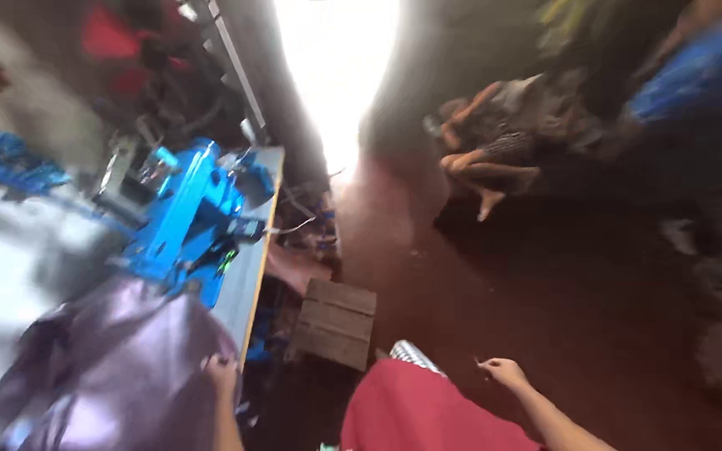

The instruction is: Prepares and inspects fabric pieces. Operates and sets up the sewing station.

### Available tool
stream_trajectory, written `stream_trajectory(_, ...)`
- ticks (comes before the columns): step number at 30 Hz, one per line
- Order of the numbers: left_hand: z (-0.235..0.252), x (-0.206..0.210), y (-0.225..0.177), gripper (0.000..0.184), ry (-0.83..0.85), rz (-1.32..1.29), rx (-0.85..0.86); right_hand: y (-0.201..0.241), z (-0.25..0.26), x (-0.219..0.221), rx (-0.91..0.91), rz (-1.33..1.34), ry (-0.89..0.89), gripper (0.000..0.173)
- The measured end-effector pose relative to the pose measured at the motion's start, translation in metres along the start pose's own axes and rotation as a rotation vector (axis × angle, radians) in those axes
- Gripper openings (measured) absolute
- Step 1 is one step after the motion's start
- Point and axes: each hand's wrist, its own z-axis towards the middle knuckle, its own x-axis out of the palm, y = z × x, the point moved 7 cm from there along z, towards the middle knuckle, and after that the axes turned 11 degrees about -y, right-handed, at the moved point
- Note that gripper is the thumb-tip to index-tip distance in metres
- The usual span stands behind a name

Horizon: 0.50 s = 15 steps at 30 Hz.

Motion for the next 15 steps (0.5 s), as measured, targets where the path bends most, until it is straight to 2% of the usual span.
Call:
stream_trajectory(2,-0.002,-0.005,0.003,0.029,0.015,0.027,-0.058,-0.001,-0.015,0.025,0.021,0.081,0.014,0.027)
stream_trajectory(6,-0.010,-0.020,0.025,0.034,0.069,0.077,-0.165,0.020,-0.034,0.052,-0.052,0.145,0.075,0.030)
stream_trajectory(10,-0.023,-0.034,0.037,0.034,0.042,0.133,-0.290,0.038,-0.032,0.046,-0.049,0.241,0.057,0.028)
stream_trajectory(15,-0.039,-0.030,0.048,0.035,0.046,0.068,-0.286,0.042,-0.021,0.031,-0.056,0.229,0.049,0.027)
